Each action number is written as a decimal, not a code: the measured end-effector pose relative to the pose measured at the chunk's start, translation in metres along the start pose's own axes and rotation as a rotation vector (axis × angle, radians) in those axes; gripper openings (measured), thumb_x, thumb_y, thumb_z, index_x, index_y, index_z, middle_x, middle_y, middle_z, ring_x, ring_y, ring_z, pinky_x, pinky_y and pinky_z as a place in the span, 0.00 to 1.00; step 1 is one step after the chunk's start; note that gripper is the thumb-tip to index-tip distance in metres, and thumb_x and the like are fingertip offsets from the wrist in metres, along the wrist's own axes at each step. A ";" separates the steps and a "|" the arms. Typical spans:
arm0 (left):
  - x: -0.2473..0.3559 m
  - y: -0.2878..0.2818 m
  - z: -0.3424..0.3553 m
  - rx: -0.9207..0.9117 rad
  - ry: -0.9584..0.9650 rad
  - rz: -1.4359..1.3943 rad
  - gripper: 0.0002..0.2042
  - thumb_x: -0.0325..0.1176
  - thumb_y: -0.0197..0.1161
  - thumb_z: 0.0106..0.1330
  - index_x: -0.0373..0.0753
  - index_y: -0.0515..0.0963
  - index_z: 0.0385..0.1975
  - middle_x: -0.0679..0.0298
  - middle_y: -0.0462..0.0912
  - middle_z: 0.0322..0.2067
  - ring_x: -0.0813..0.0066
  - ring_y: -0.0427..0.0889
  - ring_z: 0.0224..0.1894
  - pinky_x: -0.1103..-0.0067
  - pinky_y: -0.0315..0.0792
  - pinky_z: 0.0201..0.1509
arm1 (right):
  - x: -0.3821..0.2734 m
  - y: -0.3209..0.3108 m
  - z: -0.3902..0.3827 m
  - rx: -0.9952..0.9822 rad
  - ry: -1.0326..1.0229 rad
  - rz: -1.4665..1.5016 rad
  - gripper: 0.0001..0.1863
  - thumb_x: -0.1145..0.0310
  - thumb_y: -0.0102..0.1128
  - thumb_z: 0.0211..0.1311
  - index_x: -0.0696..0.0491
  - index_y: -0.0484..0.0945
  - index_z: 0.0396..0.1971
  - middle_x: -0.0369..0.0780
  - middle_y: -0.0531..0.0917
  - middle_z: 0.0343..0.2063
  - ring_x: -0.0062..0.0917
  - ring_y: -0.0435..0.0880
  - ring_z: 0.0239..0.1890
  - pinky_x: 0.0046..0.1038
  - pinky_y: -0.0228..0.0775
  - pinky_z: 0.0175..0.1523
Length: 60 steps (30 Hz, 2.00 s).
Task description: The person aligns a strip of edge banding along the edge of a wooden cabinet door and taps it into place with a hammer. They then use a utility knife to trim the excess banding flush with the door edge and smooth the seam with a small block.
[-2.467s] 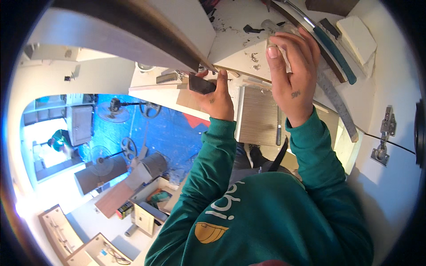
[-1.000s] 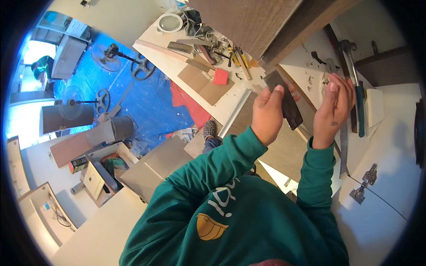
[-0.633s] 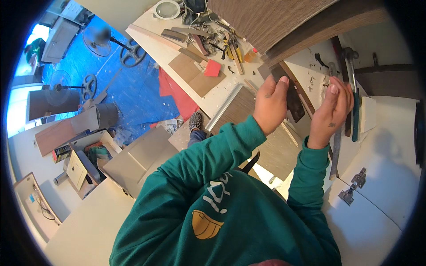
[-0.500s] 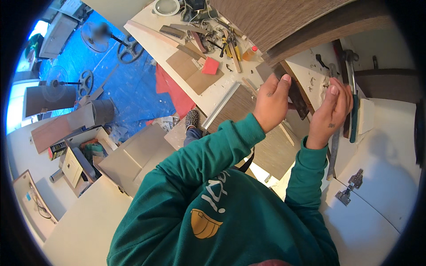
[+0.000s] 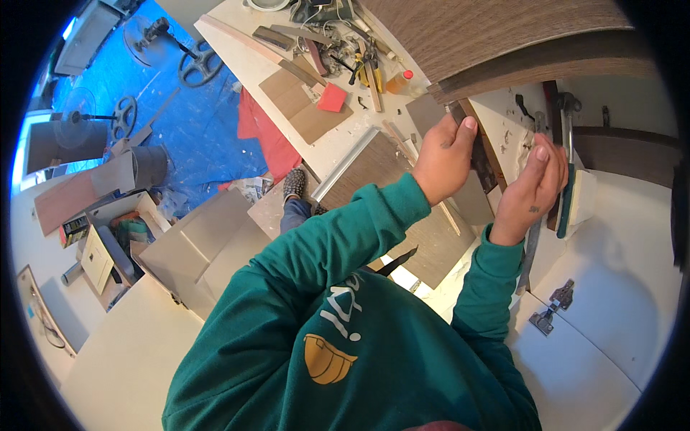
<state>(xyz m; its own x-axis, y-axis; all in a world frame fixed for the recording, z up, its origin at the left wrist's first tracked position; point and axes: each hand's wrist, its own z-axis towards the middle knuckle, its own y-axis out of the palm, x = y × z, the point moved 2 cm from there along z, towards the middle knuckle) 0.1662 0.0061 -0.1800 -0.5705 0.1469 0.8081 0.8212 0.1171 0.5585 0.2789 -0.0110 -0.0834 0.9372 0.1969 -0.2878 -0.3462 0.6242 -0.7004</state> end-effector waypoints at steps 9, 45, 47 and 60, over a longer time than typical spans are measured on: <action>0.007 -0.011 0.003 -0.257 0.043 -0.007 0.12 0.36 0.50 0.79 0.34 0.74 0.47 0.66 0.81 0.38 0.79 0.81 0.36 0.77 0.80 0.41 | -0.021 -0.001 0.012 -0.115 0.019 0.045 0.11 0.67 0.57 0.73 0.59 0.84 0.40 0.42 0.84 0.39 0.36 0.77 0.49 0.35 0.66 0.59; -0.018 0.010 -0.007 -0.081 0.382 -0.224 0.18 0.32 0.46 0.78 0.28 0.65 0.61 0.38 0.72 0.51 0.37 0.74 0.54 0.58 0.70 0.59 | -0.031 0.053 0.028 -0.434 0.101 0.197 0.17 0.59 0.60 0.74 0.60 0.76 0.36 0.39 0.82 0.35 0.16 0.76 0.37 0.23 0.71 0.44; -0.018 0.010 -0.011 -0.075 0.377 -0.221 0.19 0.34 0.45 0.78 0.28 0.65 0.62 0.38 0.73 0.51 0.38 0.74 0.54 0.59 0.70 0.59 | -0.031 0.052 0.028 -0.441 0.119 0.208 0.17 0.59 0.59 0.75 0.60 0.76 0.36 0.39 0.82 0.35 0.17 0.77 0.37 0.23 0.71 0.44; -0.018 0.014 -0.003 -0.048 0.400 -0.244 0.21 0.41 0.45 0.80 0.31 0.65 0.62 0.41 0.70 0.52 0.41 0.72 0.55 0.60 0.69 0.60 | -0.032 0.050 0.027 -0.417 0.187 0.227 0.21 0.54 0.54 0.77 0.60 0.76 0.35 0.39 0.82 0.31 0.18 0.78 0.33 0.22 0.71 0.41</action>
<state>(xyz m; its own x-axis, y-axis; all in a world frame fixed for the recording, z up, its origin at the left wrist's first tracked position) 0.1877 0.0019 -0.1861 -0.7047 -0.2704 0.6559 0.6690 0.0547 0.7413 0.2328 0.0349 -0.0915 0.8260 0.1298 -0.5485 -0.5634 0.2194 -0.7966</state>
